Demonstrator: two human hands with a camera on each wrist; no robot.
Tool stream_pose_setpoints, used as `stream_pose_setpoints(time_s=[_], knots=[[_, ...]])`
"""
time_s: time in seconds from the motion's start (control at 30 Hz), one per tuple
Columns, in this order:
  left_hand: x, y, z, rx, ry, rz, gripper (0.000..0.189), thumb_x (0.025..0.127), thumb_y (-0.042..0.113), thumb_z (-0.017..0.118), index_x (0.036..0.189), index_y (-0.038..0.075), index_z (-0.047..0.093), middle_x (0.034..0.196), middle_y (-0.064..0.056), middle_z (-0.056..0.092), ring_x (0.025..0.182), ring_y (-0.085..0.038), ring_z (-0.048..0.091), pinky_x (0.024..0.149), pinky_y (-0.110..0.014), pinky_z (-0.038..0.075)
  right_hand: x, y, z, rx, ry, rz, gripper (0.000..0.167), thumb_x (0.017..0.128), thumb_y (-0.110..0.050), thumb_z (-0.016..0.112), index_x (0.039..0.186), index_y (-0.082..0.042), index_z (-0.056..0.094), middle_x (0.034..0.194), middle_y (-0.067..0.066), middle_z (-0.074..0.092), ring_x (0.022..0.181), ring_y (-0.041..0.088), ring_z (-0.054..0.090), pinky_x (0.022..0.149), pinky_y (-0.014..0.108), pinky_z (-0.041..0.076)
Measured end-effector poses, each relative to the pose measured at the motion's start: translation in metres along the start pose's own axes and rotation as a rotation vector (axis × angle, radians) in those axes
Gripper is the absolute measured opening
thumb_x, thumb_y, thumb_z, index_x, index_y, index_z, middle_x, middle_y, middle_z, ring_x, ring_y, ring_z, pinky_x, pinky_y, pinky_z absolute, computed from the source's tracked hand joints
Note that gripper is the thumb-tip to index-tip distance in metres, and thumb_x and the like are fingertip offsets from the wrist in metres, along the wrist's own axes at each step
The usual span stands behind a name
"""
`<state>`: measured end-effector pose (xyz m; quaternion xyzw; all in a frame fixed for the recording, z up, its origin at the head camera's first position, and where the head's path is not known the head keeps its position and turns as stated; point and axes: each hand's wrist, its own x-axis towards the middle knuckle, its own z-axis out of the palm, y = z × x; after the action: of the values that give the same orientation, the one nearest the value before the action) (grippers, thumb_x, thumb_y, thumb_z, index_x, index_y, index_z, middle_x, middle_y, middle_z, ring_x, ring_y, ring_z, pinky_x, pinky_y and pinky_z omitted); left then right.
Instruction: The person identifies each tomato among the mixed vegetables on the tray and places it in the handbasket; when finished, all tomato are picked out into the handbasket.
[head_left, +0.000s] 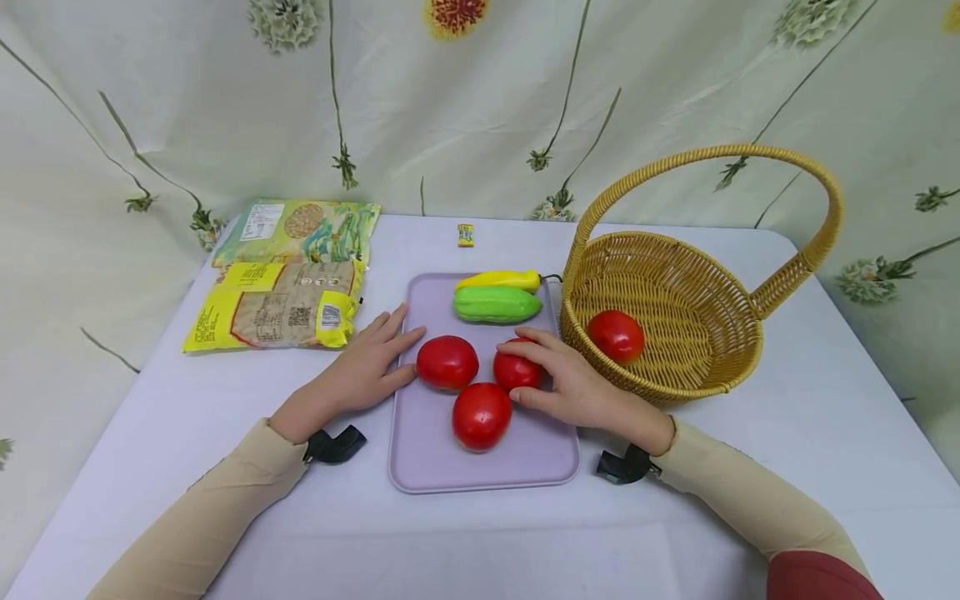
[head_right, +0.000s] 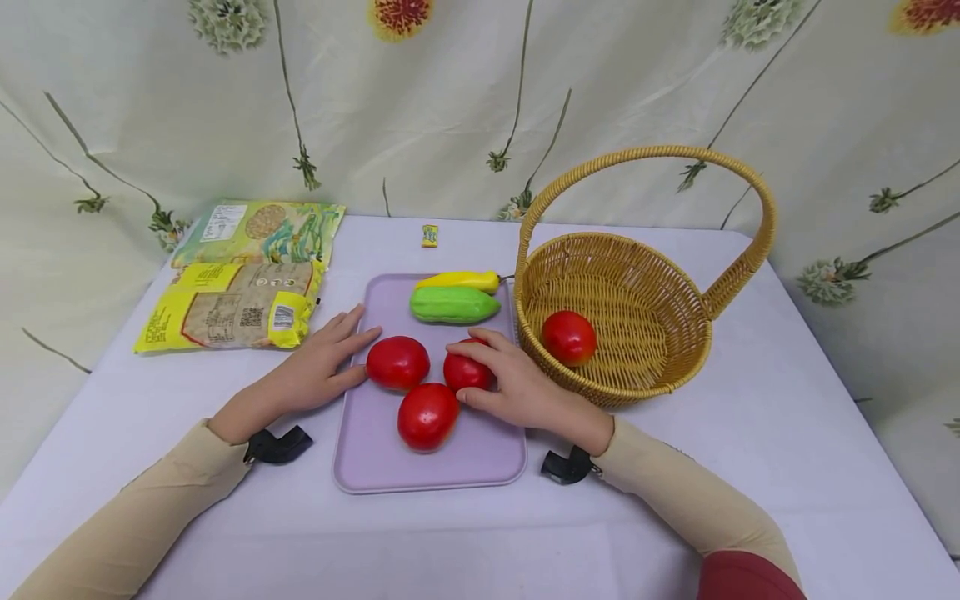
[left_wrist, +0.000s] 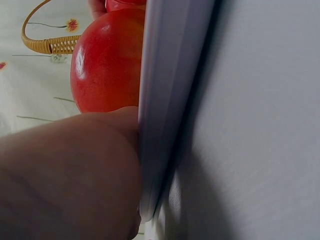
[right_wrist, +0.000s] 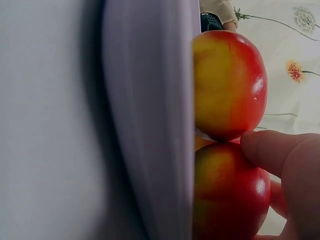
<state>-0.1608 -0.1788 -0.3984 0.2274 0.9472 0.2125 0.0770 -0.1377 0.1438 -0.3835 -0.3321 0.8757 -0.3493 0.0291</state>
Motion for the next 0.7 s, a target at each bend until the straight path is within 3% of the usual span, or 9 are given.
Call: stream_pose_setpoints(time_s=[0.7], knots=[[-0.0016, 0.002, -0.0007, -0.017, 0.0, 0.003, 0.06, 0.099, 0.027, 0.059, 0.154, 0.01, 0.045, 0.17, -0.023, 0.018, 0.154, -0.054, 0.016, 0.118, -0.072, 0.025, 0.0008, 0.0018, -0.0038, 0.011, 0.005, 0.008, 0.056, 0.088, -0.02, 0.077, 0.141, -0.012, 0.06, 0.148, 0.022, 0.051, 0.133, 0.038, 0.055, 0.1, 0.055, 0.056]])
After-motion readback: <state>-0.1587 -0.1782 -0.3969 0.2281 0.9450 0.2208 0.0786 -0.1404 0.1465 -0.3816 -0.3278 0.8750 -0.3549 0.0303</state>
